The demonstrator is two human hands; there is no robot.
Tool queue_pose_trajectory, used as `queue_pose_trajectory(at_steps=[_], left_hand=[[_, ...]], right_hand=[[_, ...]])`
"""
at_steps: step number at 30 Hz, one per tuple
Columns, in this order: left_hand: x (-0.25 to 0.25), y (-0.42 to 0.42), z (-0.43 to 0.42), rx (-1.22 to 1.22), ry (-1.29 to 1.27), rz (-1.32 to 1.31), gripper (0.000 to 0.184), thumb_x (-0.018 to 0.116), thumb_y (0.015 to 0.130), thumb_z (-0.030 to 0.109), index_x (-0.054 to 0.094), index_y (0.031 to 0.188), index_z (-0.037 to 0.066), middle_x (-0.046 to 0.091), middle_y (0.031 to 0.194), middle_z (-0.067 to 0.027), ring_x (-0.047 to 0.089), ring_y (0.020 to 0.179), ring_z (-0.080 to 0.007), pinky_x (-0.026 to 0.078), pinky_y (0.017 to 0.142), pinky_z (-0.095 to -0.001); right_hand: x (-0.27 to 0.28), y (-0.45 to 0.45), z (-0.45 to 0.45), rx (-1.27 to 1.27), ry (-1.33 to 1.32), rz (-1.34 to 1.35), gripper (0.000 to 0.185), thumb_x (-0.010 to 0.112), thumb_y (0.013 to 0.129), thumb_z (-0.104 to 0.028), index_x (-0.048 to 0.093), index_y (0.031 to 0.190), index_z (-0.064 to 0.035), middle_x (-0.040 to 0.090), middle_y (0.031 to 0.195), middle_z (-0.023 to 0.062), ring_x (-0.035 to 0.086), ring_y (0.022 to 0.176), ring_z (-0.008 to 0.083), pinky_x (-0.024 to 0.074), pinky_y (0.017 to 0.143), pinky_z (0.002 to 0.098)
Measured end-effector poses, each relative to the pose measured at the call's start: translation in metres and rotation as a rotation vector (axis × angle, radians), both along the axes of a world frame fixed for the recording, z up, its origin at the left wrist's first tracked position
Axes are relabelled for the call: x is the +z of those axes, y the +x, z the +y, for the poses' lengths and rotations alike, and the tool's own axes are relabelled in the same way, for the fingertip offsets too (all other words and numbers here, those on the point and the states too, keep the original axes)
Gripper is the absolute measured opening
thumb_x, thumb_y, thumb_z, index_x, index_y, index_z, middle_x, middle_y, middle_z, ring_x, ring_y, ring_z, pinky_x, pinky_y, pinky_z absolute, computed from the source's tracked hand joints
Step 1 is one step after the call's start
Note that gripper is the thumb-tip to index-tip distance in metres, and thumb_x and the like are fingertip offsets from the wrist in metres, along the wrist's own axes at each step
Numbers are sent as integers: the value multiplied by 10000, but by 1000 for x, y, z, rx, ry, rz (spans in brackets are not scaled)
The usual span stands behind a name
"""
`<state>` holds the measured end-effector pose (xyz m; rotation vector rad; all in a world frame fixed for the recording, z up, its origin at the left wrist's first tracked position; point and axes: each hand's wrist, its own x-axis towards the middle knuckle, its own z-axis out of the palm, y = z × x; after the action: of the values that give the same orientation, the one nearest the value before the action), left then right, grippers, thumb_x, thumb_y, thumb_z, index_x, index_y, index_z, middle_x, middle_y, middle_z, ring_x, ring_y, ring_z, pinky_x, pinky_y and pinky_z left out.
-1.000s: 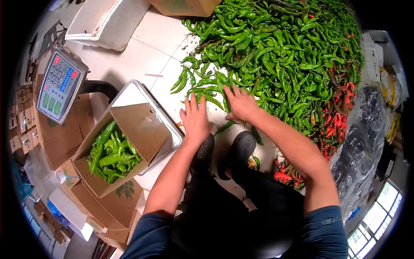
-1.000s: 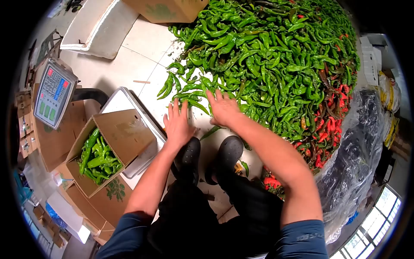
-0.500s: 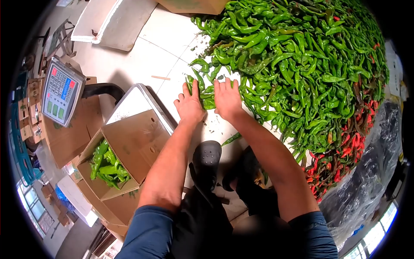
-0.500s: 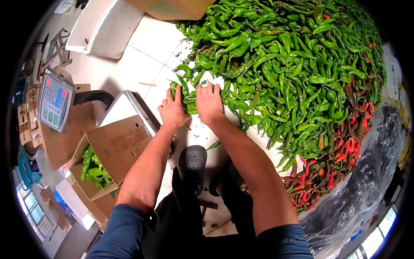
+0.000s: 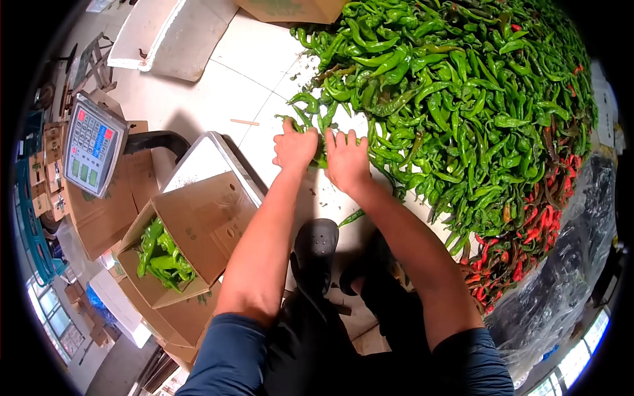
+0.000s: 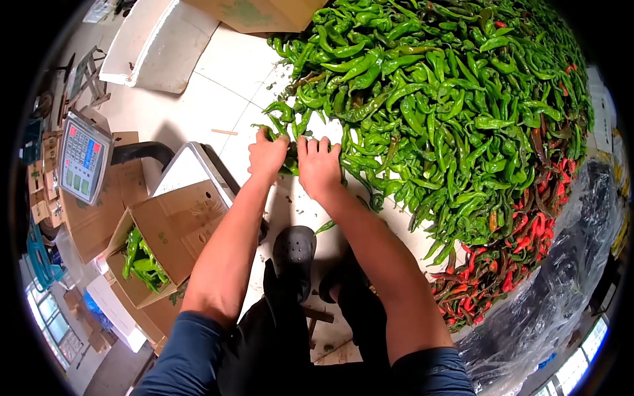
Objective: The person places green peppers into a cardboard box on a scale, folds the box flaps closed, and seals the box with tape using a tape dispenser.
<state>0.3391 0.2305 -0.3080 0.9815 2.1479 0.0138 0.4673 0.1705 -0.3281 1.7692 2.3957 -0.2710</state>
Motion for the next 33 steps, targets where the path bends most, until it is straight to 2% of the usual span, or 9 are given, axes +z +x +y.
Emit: queue_pose_trajectory(at_steps=[2, 5, 9, 13, 18, 22, 29, 30, 33], left_hand=[[5, 12, 4, -27, 58, 168, 957, 759, 800, 465, 287, 1576, 163, 530, 1326, -266, 598, 1179, -397, 427, 997, -584], [-15, 8, 6, -47, 133, 165, 929, 778, 800, 452, 310, 1542, 146, 541, 1279, -269, 619, 1128, -404, 472, 953, -569], [-9, 7, -1, -42, 180, 157, 905, 760, 783, 351, 308, 1536, 131, 580, 1191, -271, 633, 1089, -430, 516, 933, -528], [-6, 4, -9, -84, 177, 167, 909, 754, 759, 355, 332, 1515, 80, 609, 1157, -271, 629, 1090, -429, 497, 918, -549], [-28, 9, -12, -83, 243, 228, 668, 756, 722, 302, 530, 1258, -28, 630, 1131, -241, 632, 1069, -416, 488, 932, -546], [-26, 5, -12, -62, 243, 239, 646, 751, 735, 296, 552, 1257, -28, 624, 1180, -259, 631, 1093, -419, 489, 962, -533], [-15, -11, -43, 371, 427, -115, 610, 685, 800, 240, 538, 1327, -28, 628, 1202, -276, 635, 1107, -431, 469, 1019, -481], [-5, -9, -52, 375, 441, -198, 530, 644, 820, 164, 547, 1303, -32, 654, 1125, -227, 659, 1005, -342, 500, 939, -431], [12, -4, -75, 638, 352, -509, 480, 617, 827, 87, 544, 1286, -32, 654, 1061, -168, 640, 896, -242, 520, 819, -369]], right_hand=[[-5, -3, -2, 4, 13, 27, 846, 829, 773, -440, 457, 1433, -64, 584, 1252, 132, 516, 1243, 355, 435, 942, 520], [-13, 0, -7, 8, 71, 145, 484, 632, 910, -249, 555, 1369, -117, 612, 1206, 133, 529, 1209, 392, 452, 883, 553], [0, 2, -9, 59, 20, 136, 514, 661, 913, -282, 559, 1408, -186, 548, 1326, 159, 474, 1289, 410, 456, 879, 550], [1, -10, -9, 29, -71, 32, 520, 672, 904, -244, 566, 1406, -157, 538, 1358, 156, 435, 1331, 401, 445, 931, 571], [-1, -10, -9, -10, -107, 97, 456, 648, 874, -187, 610, 1314, -72, 596, 1277, 159, 477, 1281, 395, 447, 914, 546], [-15, -1, -25, 35, 129, 169, 385, 601, 882, -167, 645, 1250, -63, 630, 1164, 158, 495, 1236, 382, 459, 873, 511], [-12, 28, -39, 135, 284, 343, 279, 621, 846, -155, 662, 1104, -57, 629, 1040, 93, 529, 1179, 328, 468, 808, 466], [-14, 33, -41, 154, 291, 331, 210, 619, 848, -160, 661, 1031, -68, 619, 1009, 83, 543, 1134, 307, 467, 795, 439], [-10, 45, -47, 232, 254, 440, 155, 617, 856, -166, 654, 980, -80, 608, 989, 79, 548, 1099, 289, 465, 784, 416]])
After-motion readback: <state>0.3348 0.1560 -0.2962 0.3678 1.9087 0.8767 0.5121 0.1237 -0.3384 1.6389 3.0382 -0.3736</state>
